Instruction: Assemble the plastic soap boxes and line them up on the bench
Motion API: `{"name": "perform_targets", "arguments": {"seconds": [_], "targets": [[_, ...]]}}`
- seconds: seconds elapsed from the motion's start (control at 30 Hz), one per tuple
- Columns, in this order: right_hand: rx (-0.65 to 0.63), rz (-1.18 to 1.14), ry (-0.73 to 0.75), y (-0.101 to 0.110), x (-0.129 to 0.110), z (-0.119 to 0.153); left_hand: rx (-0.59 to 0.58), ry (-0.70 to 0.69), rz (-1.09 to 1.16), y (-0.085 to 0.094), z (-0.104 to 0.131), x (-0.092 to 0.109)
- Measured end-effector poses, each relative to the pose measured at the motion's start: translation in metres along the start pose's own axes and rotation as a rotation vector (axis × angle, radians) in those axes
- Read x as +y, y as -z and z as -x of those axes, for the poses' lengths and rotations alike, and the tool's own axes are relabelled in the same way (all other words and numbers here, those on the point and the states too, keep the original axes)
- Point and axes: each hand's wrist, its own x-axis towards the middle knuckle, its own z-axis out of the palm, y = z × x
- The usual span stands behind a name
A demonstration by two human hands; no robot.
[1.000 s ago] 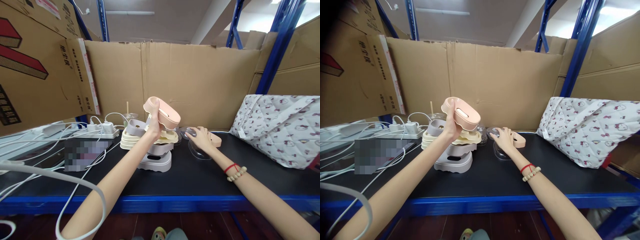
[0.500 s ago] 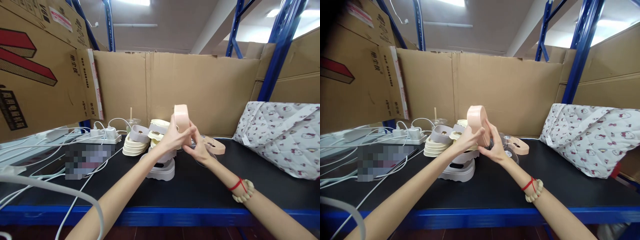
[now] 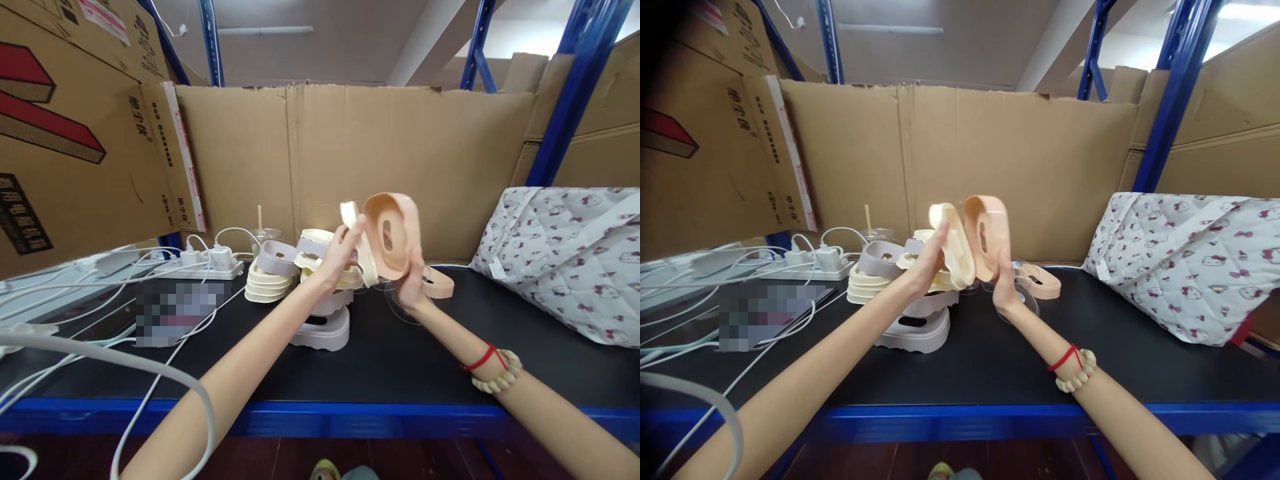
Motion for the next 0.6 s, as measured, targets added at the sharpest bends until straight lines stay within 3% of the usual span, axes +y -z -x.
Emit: {"name": "perform_targets", "arguments": {"seconds": [0.1, 0.23, 0.3, 0.47, 0.53, 0.6], "targets": [[0.095, 0.081, -0.065, 0.009, -0.006, -0.007, 0.076, -0.054, 0.14, 0.01, -0.008, 0.008], [0.045, 0.706, -0.12, 0.032, -0.017, -0.014, 0.247, -0.173, 0.226, 0.028, -0.02, 0.016], [0.028, 0.904, -0.222, 0.04, -0.019, -0.016, 0.286, -0.135, 0.213, 0.034, -0.024, 0.018], [-0.016, 1.085, -0.27, 0.04, -0.015, -0.015, 0.288, -0.061, 0.092, 0.035, -0.044, 0.023], [-0.053, 1.107, -0.26, 0.036, -0.014, -0.013, 0.37, -0.058, 0.015, 0.034, -0.062, 0.024], [-0.087, 1.086, -0.251, 0.034, -0.013, -0.011, 0.463, 0.033, -0.042, 0.036, -0.082, 0.022]]}}
